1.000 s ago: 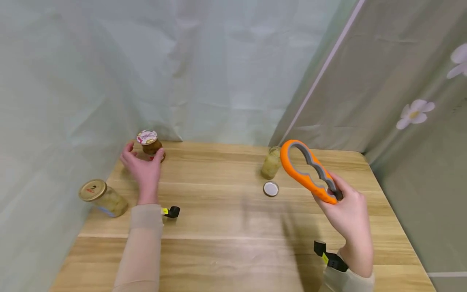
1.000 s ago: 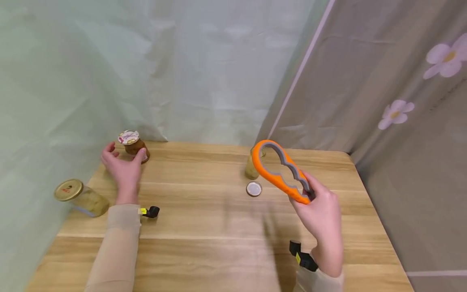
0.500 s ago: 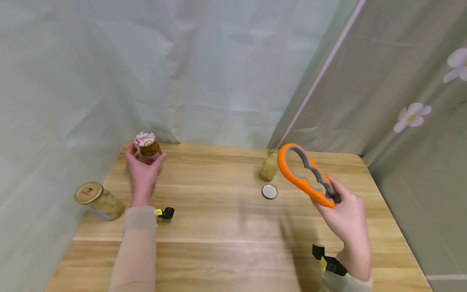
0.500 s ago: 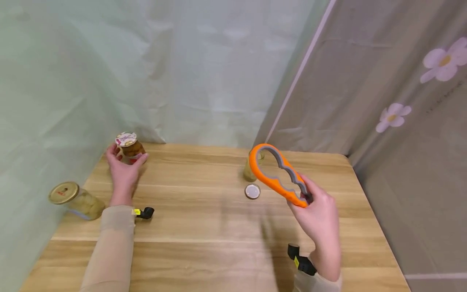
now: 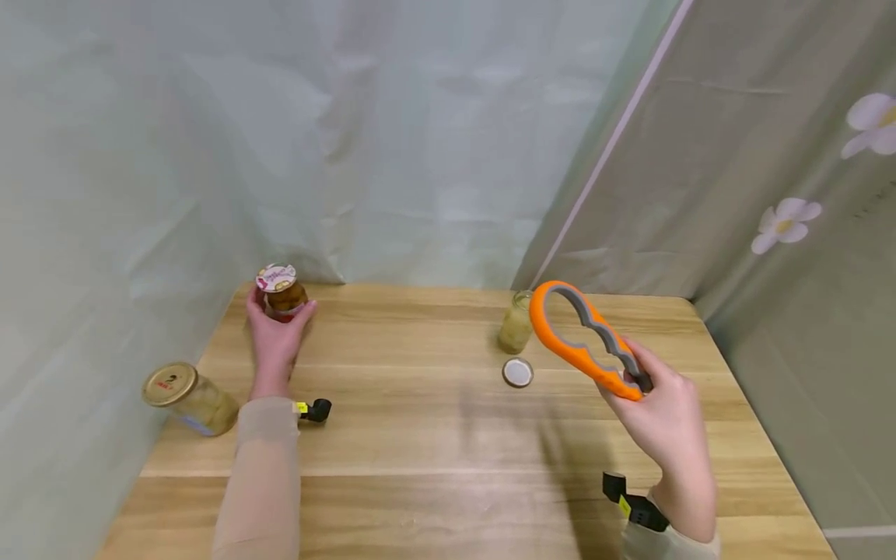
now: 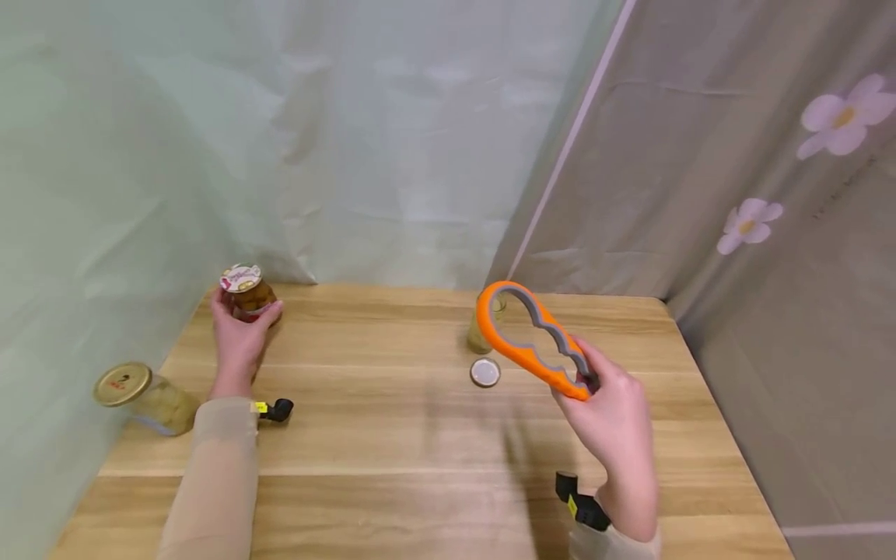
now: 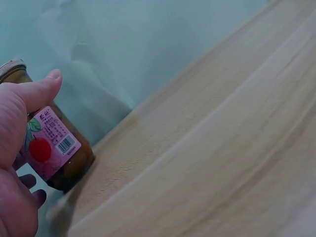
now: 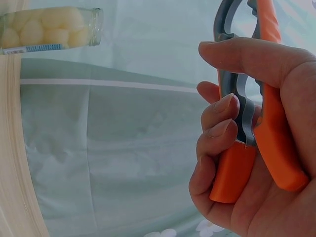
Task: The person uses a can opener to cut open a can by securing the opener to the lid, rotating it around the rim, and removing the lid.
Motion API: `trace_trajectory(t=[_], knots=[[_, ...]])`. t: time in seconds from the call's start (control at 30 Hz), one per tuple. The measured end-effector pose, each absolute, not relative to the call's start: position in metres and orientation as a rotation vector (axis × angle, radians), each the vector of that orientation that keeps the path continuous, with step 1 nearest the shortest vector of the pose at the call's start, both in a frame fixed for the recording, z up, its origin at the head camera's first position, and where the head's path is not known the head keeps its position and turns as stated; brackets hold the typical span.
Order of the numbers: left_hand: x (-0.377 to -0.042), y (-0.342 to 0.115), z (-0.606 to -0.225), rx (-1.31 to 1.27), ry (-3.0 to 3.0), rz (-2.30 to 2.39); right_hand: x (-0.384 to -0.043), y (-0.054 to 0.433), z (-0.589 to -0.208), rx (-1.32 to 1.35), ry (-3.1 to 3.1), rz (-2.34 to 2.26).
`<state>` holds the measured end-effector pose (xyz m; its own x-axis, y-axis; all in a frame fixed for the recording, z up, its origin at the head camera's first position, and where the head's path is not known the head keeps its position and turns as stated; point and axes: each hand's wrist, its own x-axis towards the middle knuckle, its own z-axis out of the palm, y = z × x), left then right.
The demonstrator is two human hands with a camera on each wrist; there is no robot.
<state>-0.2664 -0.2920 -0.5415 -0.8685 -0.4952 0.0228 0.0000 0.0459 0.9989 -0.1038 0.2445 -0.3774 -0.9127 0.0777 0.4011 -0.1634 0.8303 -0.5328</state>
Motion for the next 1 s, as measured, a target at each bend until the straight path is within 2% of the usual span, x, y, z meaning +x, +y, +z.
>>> trace_trajectory(t=[0.67,1.0], knots=[[-0.2648,-0.3013,-0.5334,0.53,-2.11,-1.725,-0.1067,0.2411,-0.3762,0.103,-2.611,0.836],[-0.2631,-0.2996,-0.5363,0.527,-2.084,-1.795,-0.104,0.2426,-0.3773,0.115,-2.608,0.824]])
